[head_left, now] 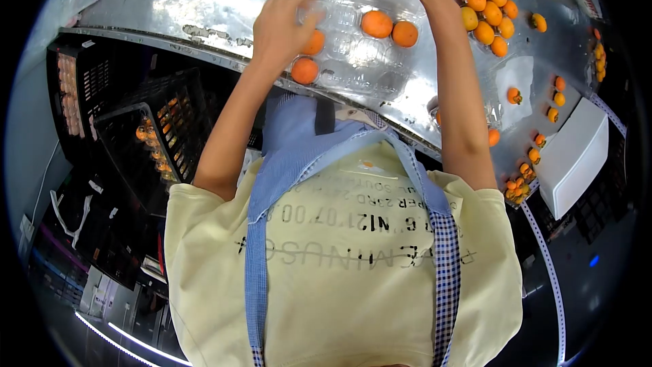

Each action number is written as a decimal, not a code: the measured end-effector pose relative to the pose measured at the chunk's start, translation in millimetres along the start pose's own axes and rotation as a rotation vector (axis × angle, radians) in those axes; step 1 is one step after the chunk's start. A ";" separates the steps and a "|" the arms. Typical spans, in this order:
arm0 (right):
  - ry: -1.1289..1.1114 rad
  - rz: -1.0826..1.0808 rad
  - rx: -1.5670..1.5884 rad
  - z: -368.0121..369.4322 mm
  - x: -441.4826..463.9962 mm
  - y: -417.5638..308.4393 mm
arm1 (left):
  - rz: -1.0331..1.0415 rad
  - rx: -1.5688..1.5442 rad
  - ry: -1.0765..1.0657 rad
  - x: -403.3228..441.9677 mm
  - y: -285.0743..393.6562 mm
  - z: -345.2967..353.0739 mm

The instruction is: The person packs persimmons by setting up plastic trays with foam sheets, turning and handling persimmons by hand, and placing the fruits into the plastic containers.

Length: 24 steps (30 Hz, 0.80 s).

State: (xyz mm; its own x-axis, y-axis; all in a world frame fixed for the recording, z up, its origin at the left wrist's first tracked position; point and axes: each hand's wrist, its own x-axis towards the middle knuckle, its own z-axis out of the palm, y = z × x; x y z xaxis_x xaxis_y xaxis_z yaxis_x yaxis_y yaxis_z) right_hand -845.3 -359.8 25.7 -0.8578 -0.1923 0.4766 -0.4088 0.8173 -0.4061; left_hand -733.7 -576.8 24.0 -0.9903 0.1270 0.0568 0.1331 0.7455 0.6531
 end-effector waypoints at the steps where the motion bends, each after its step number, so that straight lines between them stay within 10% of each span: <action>1: 0.005 0.030 0.012 -12.9 -3.7 -9.7 | 0.046 0.108 -0.021 -14.7 -3.3 0.5; 14: -0.266 0.192 0.370 -44.7 -115.8 -50.6 | -0.141 0.449 -0.182 -37.1 19.9 7.7; 20: -0.310 0.403 0.772 -74.9 -131.5 -80.2 | -0.362 -1.054 -0.252 -38.4 29.4 -35.4; 24: -0.267 0.354 0.988 -91.6 -129.0 -103.1 | -0.346 -1.521 -0.504 -52.4 42.2 -38.2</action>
State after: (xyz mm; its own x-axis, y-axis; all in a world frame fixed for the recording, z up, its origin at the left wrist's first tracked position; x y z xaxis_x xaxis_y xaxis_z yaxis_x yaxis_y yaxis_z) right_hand -664.0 -369.6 77.5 -0.9678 -0.2414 0.0720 -0.0924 0.0740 -0.9930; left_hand -677.7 -577.1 77.4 -0.8097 0.5159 -0.2796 -0.5407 -0.4708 0.6971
